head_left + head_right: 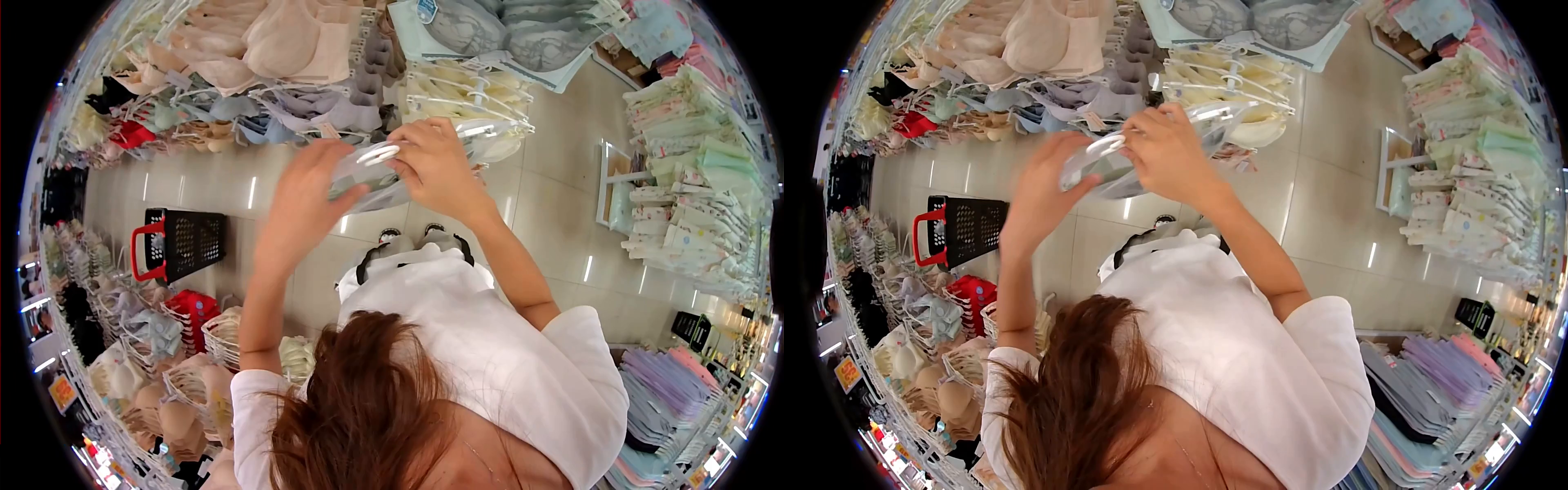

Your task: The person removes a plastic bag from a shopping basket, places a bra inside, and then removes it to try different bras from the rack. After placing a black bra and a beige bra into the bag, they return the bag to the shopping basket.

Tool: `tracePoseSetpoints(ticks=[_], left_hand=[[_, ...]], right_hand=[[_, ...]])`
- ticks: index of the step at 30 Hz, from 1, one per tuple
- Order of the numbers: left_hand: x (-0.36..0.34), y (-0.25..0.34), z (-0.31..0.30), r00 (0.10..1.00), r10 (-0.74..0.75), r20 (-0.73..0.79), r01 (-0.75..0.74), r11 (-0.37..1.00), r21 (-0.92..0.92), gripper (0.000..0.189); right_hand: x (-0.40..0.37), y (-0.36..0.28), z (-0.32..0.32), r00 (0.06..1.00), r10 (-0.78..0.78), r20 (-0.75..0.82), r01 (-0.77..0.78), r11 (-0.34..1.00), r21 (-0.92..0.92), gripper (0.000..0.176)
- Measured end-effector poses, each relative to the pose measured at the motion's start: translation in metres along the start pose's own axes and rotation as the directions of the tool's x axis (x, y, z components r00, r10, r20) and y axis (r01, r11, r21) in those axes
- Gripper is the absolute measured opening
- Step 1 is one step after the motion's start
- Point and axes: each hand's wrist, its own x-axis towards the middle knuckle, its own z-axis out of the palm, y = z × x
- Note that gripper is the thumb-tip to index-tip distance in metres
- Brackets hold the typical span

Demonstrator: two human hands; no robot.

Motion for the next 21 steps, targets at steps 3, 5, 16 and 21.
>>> tracePoseSetpoints(ticks=[3,5,16,21], left_hand=[[0.008,-0.007,0.022,0.992,-0.081,0.091,0.094,0.985,-0.145,0.022],[0.009,-0.004,0.021,0.992,-0.076,0.098,0.089,0.987,-0.133,0.022],[0.004,-0.012,0.013,0.965,-0.151,0.214,0.23,0.878,-0.42,0.02],[0.001,-0.006,0.013,0.991,-0.115,0.069,0.131,0.938,-0.32,0.02]], right_hand=[[0.002,-0.005,-0.006,0.999,-0.029,-0.016,0.029,0.999,0.024,0.012],[0.0,-0.004,-0.01,1.0,-0.002,-0.012,0.003,0.999,0.041,0.012],[-0.006,0.0,-0.016,0.993,0.065,0.094,-0.071,0.995,0.064,0.013],[-0.001,-0.012,-0.007,0.994,0.032,-0.103,-0.046,0.99,-0.131,0.019]])
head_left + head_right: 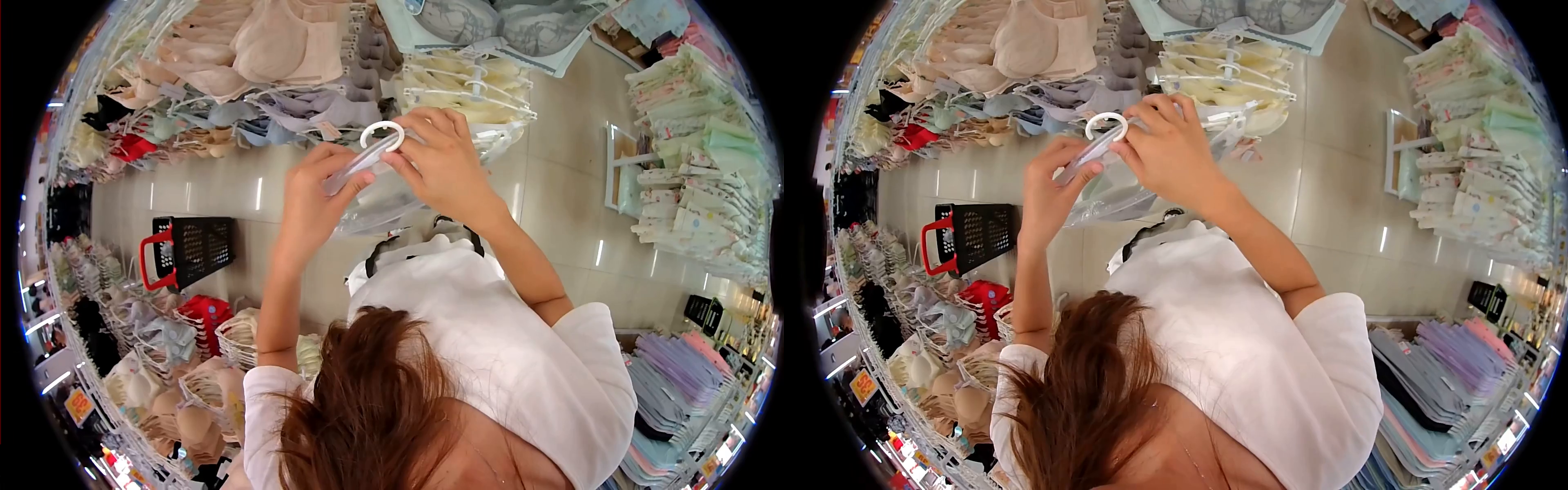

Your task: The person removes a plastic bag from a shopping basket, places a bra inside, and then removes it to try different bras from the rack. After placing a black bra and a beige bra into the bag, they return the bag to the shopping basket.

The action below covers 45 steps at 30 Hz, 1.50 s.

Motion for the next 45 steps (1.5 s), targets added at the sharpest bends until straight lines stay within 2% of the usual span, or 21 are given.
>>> tracePoseSetpoints(ticks=[5,7,9,10,12,14,17,21,24,27,34,36,44,45], left_hand=[[-0.002,0.004,0.009,0.992,-0.037,-0.124,0.04,0.999,0.024,0.017],[-0.005,0.002,0.013,0.984,-0.044,-0.171,0.054,0.997,0.051,0.016],[-0.007,-0.004,0.017,0.962,0.125,-0.241,-0.058,0.962,0.267,0.011],[-0.006,-0.002,0.018,0.964,0.127,-0.235,-0.061,0.961,0.269,0.011],[-0.006,0.006,0.021,0.85,0.403,-0.34,-0.18,0.828,0.531,0.01],[-0.006,0.008,0.021,0.862,0.367,-0.349,-0.153,0.846,0.511,0.011],[-0.006,0.006,0.018,0.881,0.297,-0.369,-0.1,0.878,0.468,0.01],[-0.007,0.005,0.011,0.908,0.204,-0.367,-0.021,0.895,0.446,0.008],[-0.006,0.01,0.008,0.925,0.186,-0.331,-0.014,0.889,0.459,0.01],[-0.005,0.009,0.008,0.939,0.227,-0.257,-0.084,0.88,0.468,0.011],[-0.005,0.013,0.012,0.944,0.235,-0.233,-0.101,0.875,0.474,0.017],[-0.006,0.014,0.013,0.957,0.188,-0.22,-0.069,0.886,0.458,0.019],[-0.004,0.006,0.019,0.932,0.265,-0.246,-0.146,0.898,0.415,0.019],[-0.004,0.005,0.019,0.922,0.285,-0.263,-0.162,0.899,0.407,0.02]], right_hand=[[-0.001,-0.003,0.003,1.0,-0.008,-0.024,0.006,0.998,-0.07,0.021],[-0.005,-0.004,0.005,0.999,-0.009,0.047,0.015,0.993,-0.115,0.022],[-0.005,-0.009,0.003,0.996,0.038,0.08,-0.025,0.989,-0.148,0.021],[-0.004,-0.011,0.003,0.99,0.084,0.112,-0.062,0.981,-0.184,0.021],[-0.005,-0.014,0.01,0.992,0.067,0.104,-0.045,0.98,-0.195,0.022],[-0.006,-0.016,0.012,0.994,0.044,0.099,-0.023,0.978,-0.205,0.023],[-0.006,-0.017,0.012,0.985,0.093,0.145,-0.056,0.969,-0.24,0.022],[-0.01,-0.013,0.011,0.986,0.07,0.153,-0.043,0.983,-0.177,0.023],[-0.012,-0.012,0.01,0.979,0.077,0.189,-0.047,0.987,-0.156,0.022],[-0.013,-0.011,0.008,0.976,0.088,0.201,-0.059,0.988,-0.143,0.022],[-0.011,-0.016,0.004,0.981,0.089,0.171,-0.075,0.994,-0.083,0.02],[-0.012,-0.015,0.008,0.988,0.05,0.146,-0.041,0.997,-0.065,0.023],[-0.02,-0.009,0.01,0.99,0.012,0.142,-0.003,0.998,-0.067,0.026],[-0.021,-0.008,0.007,0.983,0.027,0.182,-0.017,0.998,-0.058,0.021]])
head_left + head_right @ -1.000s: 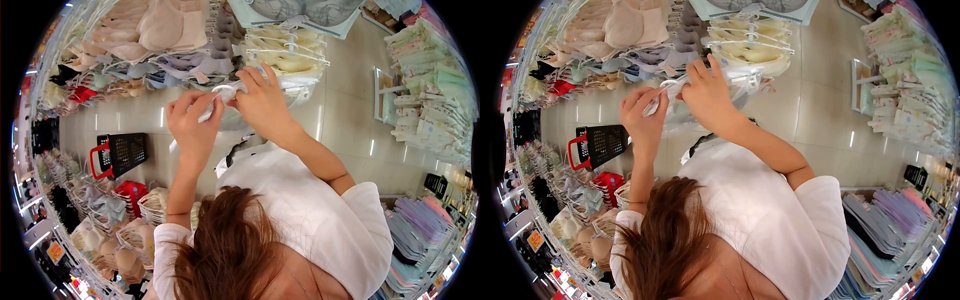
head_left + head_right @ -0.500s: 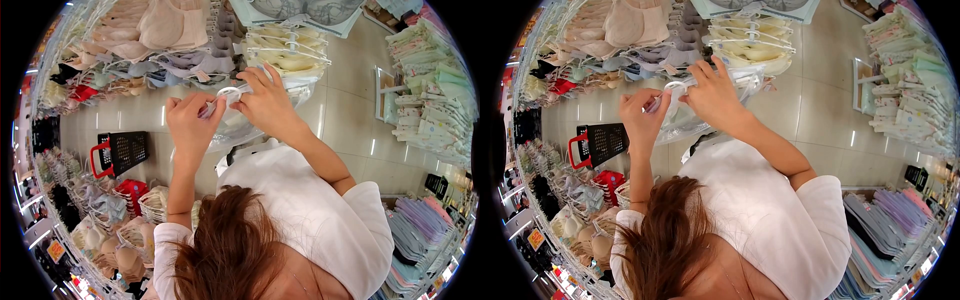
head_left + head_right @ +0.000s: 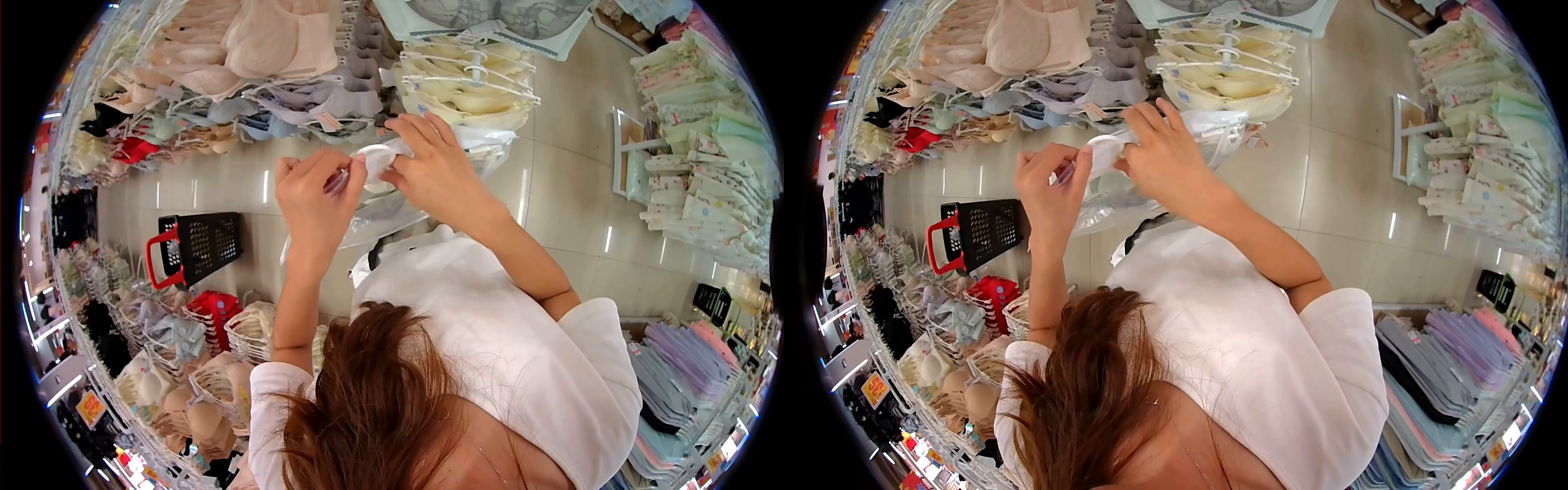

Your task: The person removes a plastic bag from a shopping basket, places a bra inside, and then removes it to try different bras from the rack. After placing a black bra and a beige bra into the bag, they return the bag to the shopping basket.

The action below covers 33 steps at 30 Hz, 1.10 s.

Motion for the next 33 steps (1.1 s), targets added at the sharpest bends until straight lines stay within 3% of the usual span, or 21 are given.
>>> tracePoseSetpoints(ticks=[2,4,8,10,11,13,15,16,17,19,22,24,26,27,28,31,33], left_hand=[[0.001,0.001,-0.004,1.0,-0.004,-0.008,0.004,1.0,-0.003,0.019],[0.002,0.0,-0.008,1.0,-0.013,-0.02,0.012,1.0,-0.004,0.018],[0.003,-0.001,-0.014,0.998,0.006,-0.062,-0.005,1.0,0.016,0.014],[0.004,0.0,-0.016,0.996,0.027,-0.083,-0.024,0.999,0.039,0.013],[0.005,0.0,-0.017,0.996,0.015,-0.083,-0.009,0.997,0.074,0.014],[0.003,0.001,-0.019,0.996,-0.007,-0.087,0.016,0.994,0.111,0.016],[0.002,-0.001,-0.021,0.95,-0.303,0.075,0.31,0.946,-0.099,0.017],[0.001,-0.005,-0.023,0.947,-0.317,0.059,0.322,0.942,-0.094,0.017],[-0.002,-0.01,-0.026,0.959,-0.261,0.113,0.267,0.963,-0.039,0.016],[-0.013,-0.018,-0.029,0.961,-0.221,0.168,0.222,0.975,0.016,0.017],[-0.041,-0.034,-0.024,0.917,-0.274,0.289,0.227,0.956,0.186,0.03],[-0.061,-0.047,-0.014,0.889,-0.293,0.352,0.142,0.907,0.396,0.049],[-0.075,-0.051,-0.009,0.913,-0.308,0.267,0.156,0.869,0.47,0.057],[-0.08,-0.051,-0.007,0.934,-0.305,0.186,0.164,0.828,0.536,0.064],[-0.085,-0.049,-0.006,0.931,-0.32,0.173,0.184,0.823,0.537,0.064],[-0.1,-0.034,-0.006,0.872,-0.424,0.246,0.255,0.821,0.511,0.07],[-0.099,-0.023,-0.018,0.84,-0.454,0.297,0.278,0.83,0.483,0.061]], right_hand=[[-0.002,0.002,-0.01,0.999,0.011,0.041,-0.011,1.0,0.011,0.017],[-0.004,0.006,-0.026,0.999,-0.034,0.041,0.026,0.982,0.184,0.019],[-0.003,0.025,-0.058,0.991,-0.109,0.083,0.08,0.953,0.291,0.025],[0.003,0.034,-0.066,0.993,0.063,-0.103,-0.05,0.992,0.119,0.029],[0.003,0.043,-0.063,0.994,0.054,-0.098,-0.042,0.992,0.12,0.029],[-0.001,0.06,-0.053,0.953,0.283,0.104,-0.293,0.952,0.089,0.027],[0.0,0.07,-0.05,0.955,0.242,0.172,-0.255,0.965,0.058,0.025],[0.003,0.074,-0.049,0.949,0.21,0.236,-0.224,0.974,0.031,0.023],[0.006,0.075,-0.05,0.95,0.192,0.248,-0.207,0.978,0.037,0.023],[0.011,0.078,-0.052,0.934,0.212,0.287,-0.3,0.903,0.309,0.021],[0.015,0.089,-0.047,0.967,0.115,0.229,-0.2,0.897,0.394,0.018],[0.017,0.088,-0.044,0.967,0.125,0.224,-0.212,0.882,0.422,0.019],[0.017,0.086,-0.045,0.966,0.134,0.22,-0.22,0.87,0.441,0.02],[0.016,0.085,-0.048,0.934,0.237,0.267,-0.341,0.813,0.472,0.021],[0.015,0.083,-0.051,0.888,0.332,0.319,-0.454,0.743,0.492,0.023],[0.008,0.085,-0.041,0.908,0.3,0.292,-0.416,0.729,0.544,0.023],[0.01,0.082,-0.042,0.905,0.288,0.313,-0.42,0.723,0.549,0.025]])
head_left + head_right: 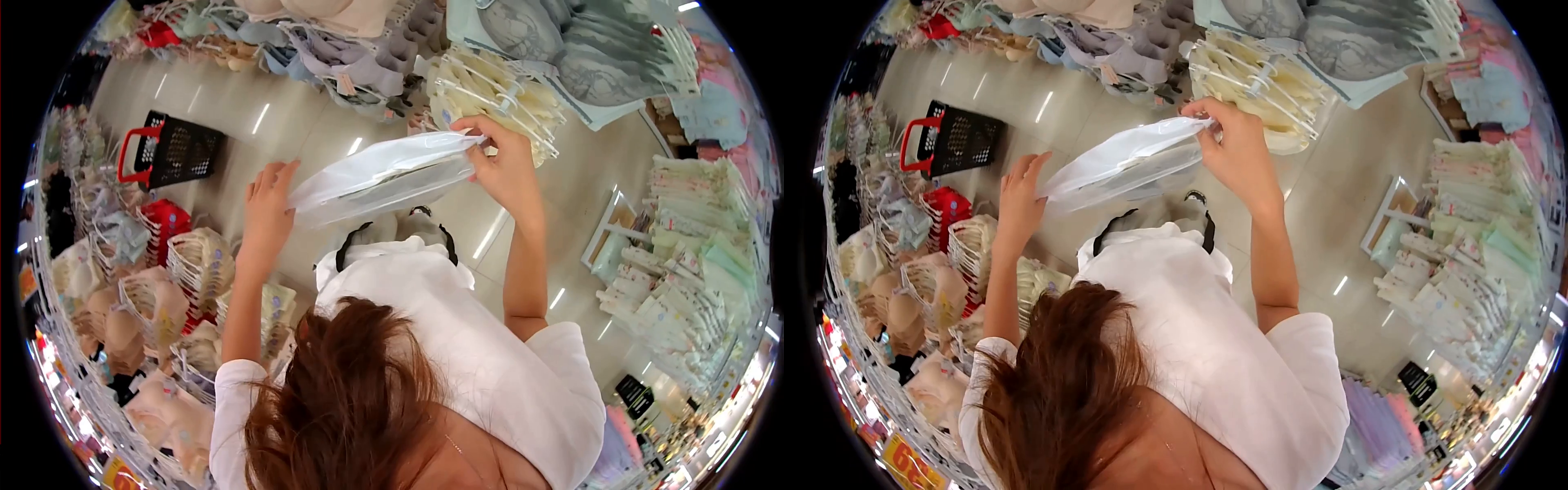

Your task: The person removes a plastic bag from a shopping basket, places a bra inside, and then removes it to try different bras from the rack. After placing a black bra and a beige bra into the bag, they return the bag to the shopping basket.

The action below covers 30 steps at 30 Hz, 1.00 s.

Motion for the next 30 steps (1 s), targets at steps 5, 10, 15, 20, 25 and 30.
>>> tracePoseSetpoints(ticks=[5,10,15,20,25,30], left_hand=[[-0.013,-0.011,-0.021,0.84,-0.336,0.427,0.494,0.798,-0.344,0.042],[-0.036,-0.018,-0.031,0.876,-0.316,0.365,0.472,0.723,-0.505,0.038],[-0.038,-0.017,-0.045,0.879,-0.345,0.33,0.476,0.688,-0.547,0.051],[-0.022,0.001,-0.038,0.979,-0.142,-0.145,0.066,0.898,-0.435,0.042],[-0.021,-0.005,0.014,0.997,0.071,0.022,-0.044,0.796,-0.604,0.034],[-0.002,-0.065,0.019,0.987,0.008,-0.162,-0.12,0.708,-0.696,0.01]], right_hand=[[0.002,0.004,-0.005,0.994,-0.081,0.076,0.086,0.994,-0.062,0.028],[0.007,0.012,-0.007,0.949,-0.109,0.296,0.174,0.964,-0.201,0.028],[0.004,-0.015,0.014,0.924,-0.133,0.359,0.13,0.991,0.033,0.022],[0.008,-0.038,0.047,0.96,-0.09,0.264,0.062,0.991,0.115,0.019],[0.015,-0.04,0.086,0.994,0.008,0.112,-0.029,0.982,0.186,0.019],[0.027,-0.053,0.102,0.989,0.146,-0.009,-0.143,0.976,0.164,0.02]])
